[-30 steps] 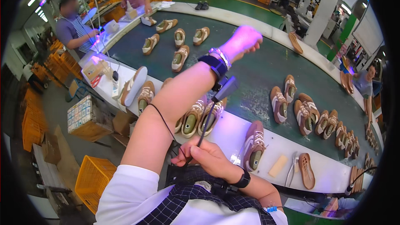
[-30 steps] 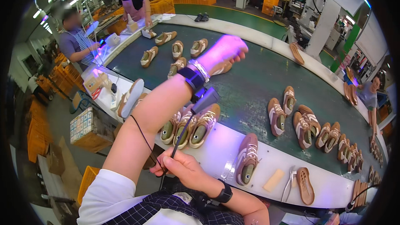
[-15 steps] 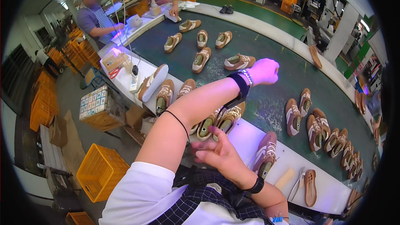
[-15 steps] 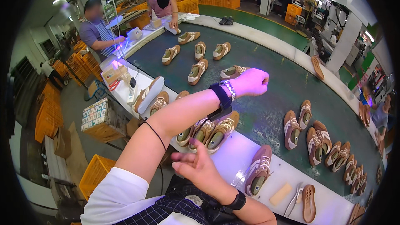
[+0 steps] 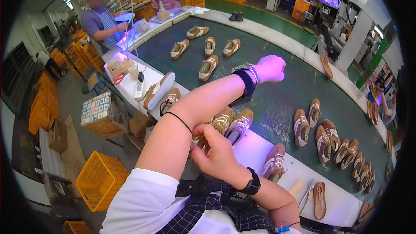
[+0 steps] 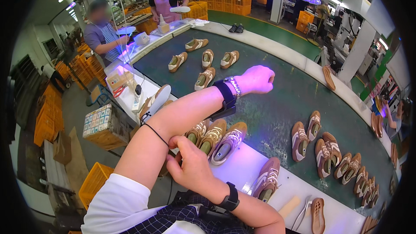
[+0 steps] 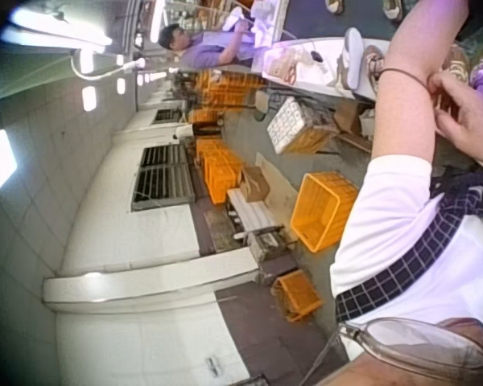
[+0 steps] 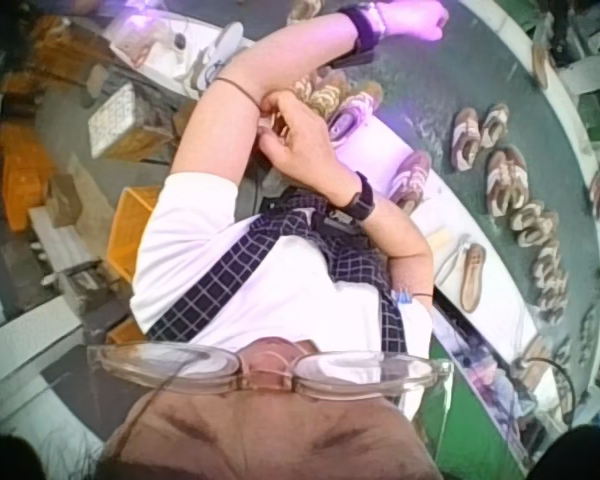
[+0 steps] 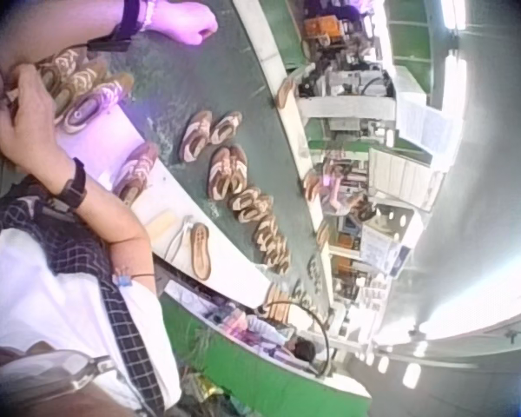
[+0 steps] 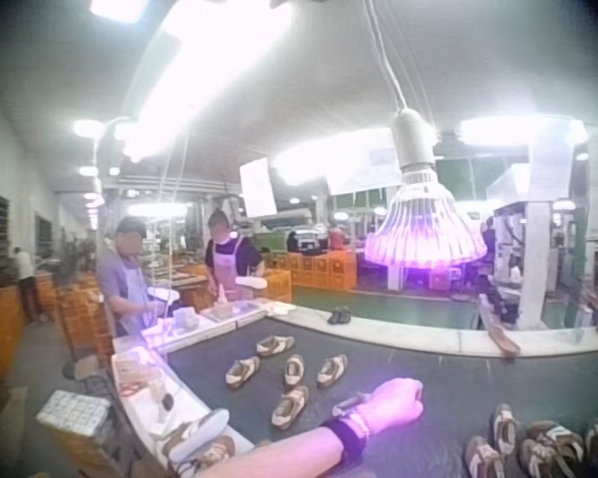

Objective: Inspecting manufactured shoes on a conveyor belt and adjusting a wearable sensor.

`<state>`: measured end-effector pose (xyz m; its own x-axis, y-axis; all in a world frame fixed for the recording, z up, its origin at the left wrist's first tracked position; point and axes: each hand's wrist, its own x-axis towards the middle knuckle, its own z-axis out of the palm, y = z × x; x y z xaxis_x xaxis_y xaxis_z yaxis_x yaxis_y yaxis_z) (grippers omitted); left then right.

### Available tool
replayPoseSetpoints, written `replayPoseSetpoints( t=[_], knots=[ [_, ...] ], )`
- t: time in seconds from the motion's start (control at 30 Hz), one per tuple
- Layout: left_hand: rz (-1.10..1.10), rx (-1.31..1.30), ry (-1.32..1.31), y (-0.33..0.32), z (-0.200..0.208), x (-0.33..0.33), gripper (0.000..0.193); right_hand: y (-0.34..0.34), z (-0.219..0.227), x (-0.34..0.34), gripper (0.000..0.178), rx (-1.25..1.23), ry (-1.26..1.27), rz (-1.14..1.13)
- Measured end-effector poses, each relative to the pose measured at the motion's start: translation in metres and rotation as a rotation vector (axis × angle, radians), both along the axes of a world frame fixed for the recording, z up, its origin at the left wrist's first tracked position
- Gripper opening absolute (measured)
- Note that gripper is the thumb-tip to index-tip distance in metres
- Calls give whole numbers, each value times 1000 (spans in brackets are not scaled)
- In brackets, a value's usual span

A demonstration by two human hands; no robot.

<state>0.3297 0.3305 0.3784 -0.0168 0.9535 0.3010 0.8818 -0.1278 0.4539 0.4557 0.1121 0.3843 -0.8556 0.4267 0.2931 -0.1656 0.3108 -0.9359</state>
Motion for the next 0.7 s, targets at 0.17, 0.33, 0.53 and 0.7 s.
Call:
replayPoseSetpoints(
  t=[0.17, 0.33, 0.53, 0.7],
  knots=[
    [40, -14, 36, -7, 3, -18, 14, 1, -8, -9, 26, -85, 0, 180],
    [56, -63, 83, -15, 1, -31, 14, 4, -12, -16, 16, -70, 71, 243],
    [90, -44, 123, -22, -5, -50, 14, 3, -13, -16, 16, -299, 14, 364],
    [81, -14, 25, -22, -9, -60, 13, -21, -20, -29, 29, -505, 167, 320]
  ],
)
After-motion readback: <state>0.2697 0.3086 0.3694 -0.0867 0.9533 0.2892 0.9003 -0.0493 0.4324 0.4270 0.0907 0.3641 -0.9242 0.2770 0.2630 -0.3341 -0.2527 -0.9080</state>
